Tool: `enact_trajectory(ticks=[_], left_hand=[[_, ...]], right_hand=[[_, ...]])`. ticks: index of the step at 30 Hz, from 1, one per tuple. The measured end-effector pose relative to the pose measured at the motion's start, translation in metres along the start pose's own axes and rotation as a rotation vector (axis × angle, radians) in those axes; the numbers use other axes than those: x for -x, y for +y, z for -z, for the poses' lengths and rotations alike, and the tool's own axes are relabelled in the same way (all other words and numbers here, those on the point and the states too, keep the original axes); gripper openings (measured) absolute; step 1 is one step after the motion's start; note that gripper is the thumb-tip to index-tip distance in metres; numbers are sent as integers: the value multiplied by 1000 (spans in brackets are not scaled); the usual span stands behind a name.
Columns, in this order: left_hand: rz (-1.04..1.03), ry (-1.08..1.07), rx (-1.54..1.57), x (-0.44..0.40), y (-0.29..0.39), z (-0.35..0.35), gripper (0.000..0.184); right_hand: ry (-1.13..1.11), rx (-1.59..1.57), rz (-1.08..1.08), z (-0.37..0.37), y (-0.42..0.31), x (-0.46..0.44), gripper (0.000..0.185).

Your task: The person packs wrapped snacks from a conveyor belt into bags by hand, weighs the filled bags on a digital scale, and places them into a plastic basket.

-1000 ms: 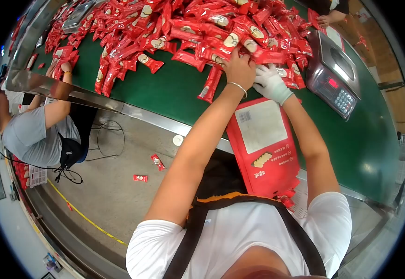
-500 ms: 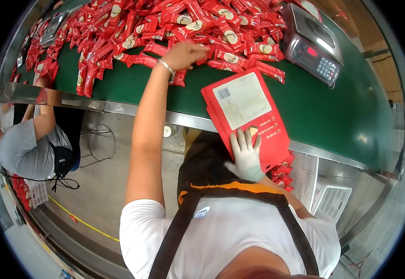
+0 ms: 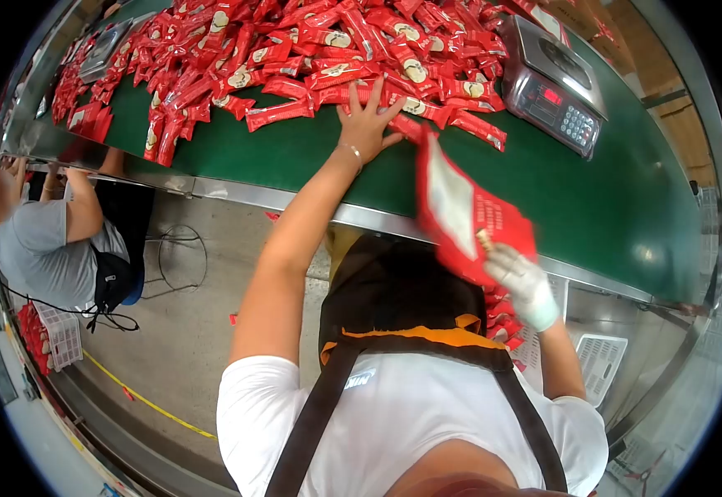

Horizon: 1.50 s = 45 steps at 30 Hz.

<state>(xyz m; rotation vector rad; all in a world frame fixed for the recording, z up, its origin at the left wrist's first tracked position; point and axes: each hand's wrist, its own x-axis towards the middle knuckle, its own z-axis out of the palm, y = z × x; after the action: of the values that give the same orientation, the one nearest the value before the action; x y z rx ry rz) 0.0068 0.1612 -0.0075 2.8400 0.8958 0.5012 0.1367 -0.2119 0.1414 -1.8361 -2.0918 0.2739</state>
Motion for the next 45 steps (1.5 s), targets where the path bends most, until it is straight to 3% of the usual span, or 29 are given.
enact_trajectory(ticks=[2, 3, 7, 9, 12, 13, 14, 15, 17, 19, 20, 23, 25, 27, 29, 31, 35, 37, 39, 40, 43, 45], left_hand=[[53, -17, -9, -25, 6, -14, 66], [42, -18, -6, -35, 7, -17, 66], [128, -132, -2, -70, 7, -19, 59], [117, -390, 47, -93, 0, -6, 59], [-227, -643, 140, -109, -31, 46, 51], [-337, -637, 226, -109, -39, 60, 48], [-44, -787, 387, -88, -15, 118, 43], [-44, -797, 382, -82, -18, 126, 43], [-94, -648, 432, -69, -33, 136, 39], [-197, -131, 327, -23, -29, 138, 35], [-207, -96, 328, -1, -23, 130, 33], [-94, -262, 276, 87, 31, 107, 36], [-70, -215, 254, 125, 57, 77, 45], [-14, -147, 374, 137, 79, 61, 47], [3, -132, 279, 138, 100, 56, 46], [15, -108, 165, 139, 110, 47, 45], [-38, -93, 32, 147, 104, 23, 45], [-15, -116, 91, 144, 104, 21, 43], [2, -118, 79, 142, 110, 23, 41], [14, -135, 85, 140, 112, 24, 40], [17, -155, 78, 132, 113, 32, 37], [41, -197, 52, 129, 113, 33, 36]], right_hand=[[-99, -18, 119, -20, -6, -9, 47], [-146, -23, 159, -36, -6, -16, 46], [-30, 95, 218, -102, -10, -64, 46], [27, 149, 212, -117, -11, -90, 45], [7, 160, 236, -127, -3, -105, 45], [-20, 163, 214, -129, -3, -106, 46], [-10, 159, 209, -132, -4, -106, 46], [-3, 151, 206, -135, -6, -105, 48], [3, 138, 205, -142, -6, -108, 49], [50, 133, 302, -151, -5, -115, 52], [0, 170, 305, -153, -5, -119, 54], [-16, 88, 322, -143, -20, -122, 54], [51, 51, 323, -128, -11, -122, 45], [-283, 78, 78, -92, 24, -137, 35], [436, -44, -90, -101, 79, -155, 32], [479, -46, -197, -89, 109, -198, 35], [471, -96, -54, -105, 106, -260, 37], [372, 32, -166, -84, 69, -286, 45], [273, 61, 174, -100, 56, -313, 45], [366, 142, 214, -113, 51, -323, 37], [197, 374, 26, -133, 65, -355, 37], [65, 343, 41, -118, 70, -362, 38]])
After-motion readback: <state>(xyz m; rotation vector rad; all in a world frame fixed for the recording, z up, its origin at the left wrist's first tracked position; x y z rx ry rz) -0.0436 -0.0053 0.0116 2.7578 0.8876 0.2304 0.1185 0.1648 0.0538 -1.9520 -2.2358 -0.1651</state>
